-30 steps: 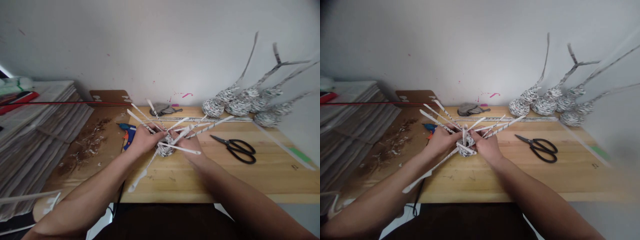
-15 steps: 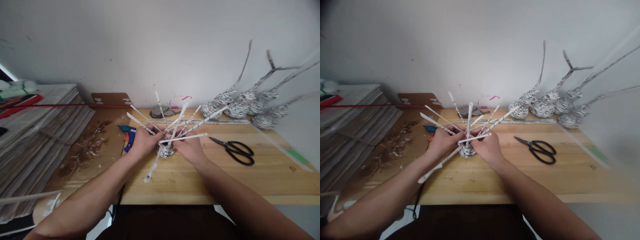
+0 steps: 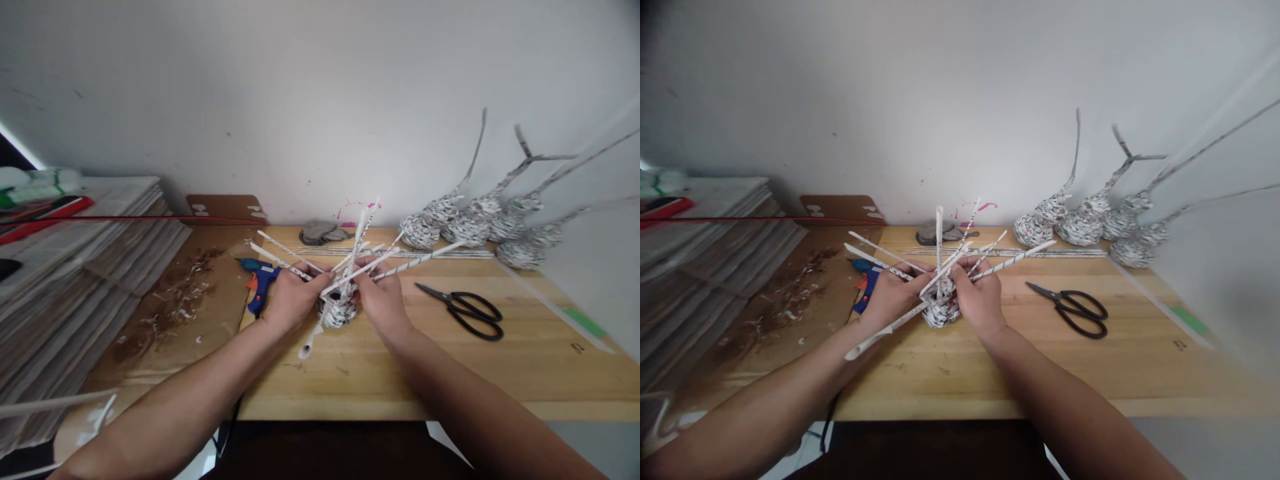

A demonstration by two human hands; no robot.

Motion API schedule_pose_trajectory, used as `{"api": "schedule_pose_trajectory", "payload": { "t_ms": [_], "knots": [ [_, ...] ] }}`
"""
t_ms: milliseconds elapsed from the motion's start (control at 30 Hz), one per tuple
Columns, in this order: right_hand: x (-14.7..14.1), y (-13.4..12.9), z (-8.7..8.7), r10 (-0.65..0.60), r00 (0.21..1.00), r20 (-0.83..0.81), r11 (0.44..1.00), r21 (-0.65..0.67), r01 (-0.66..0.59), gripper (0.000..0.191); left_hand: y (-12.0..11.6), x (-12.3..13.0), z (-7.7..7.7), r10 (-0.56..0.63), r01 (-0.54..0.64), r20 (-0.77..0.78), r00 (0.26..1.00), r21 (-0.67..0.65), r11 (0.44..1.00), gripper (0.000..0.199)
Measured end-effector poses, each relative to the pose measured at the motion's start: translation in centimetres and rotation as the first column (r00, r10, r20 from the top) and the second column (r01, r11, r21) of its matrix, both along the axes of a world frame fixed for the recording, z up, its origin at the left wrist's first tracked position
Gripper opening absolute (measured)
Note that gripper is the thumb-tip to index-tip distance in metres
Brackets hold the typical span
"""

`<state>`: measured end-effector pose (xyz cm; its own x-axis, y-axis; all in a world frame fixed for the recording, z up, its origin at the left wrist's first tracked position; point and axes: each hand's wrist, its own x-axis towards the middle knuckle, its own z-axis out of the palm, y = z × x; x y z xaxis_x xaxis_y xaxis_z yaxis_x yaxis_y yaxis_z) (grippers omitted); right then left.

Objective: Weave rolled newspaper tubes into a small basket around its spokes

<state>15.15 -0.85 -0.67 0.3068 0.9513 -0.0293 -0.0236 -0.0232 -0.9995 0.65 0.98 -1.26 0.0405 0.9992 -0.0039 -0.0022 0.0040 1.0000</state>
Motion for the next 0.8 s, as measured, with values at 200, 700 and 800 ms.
{"api": "schedule_pose_trajectory", "payload": {
  "t_ms": [200,700,800],
  "knots": [
    [0.3,0.1,0.0,-0.01,1.0,0.017,1.0,0.01,0.01,0.024,-0.3,0.7,0.2,0.032,-0.012,0.147,0.989,-0.134,0.991,0.02],
    [0.2,-0.3,-0.1,0.139,0.99,-0.002,0.99,-0.032,-0.139,0.016,0.4,-0.4,0.1,-0.033,0.07,-0.189,0.981,0.189,0.979,0.005],
    [0.2,-0.3,-0.4,0.152,0.986,-0.065,0.987,-0.036,-0.154,0.023,0.5,-0.8,0.1,-0.055,0.123,-0.265,0.963,0.248,0.961,0.004]
  ]
}}
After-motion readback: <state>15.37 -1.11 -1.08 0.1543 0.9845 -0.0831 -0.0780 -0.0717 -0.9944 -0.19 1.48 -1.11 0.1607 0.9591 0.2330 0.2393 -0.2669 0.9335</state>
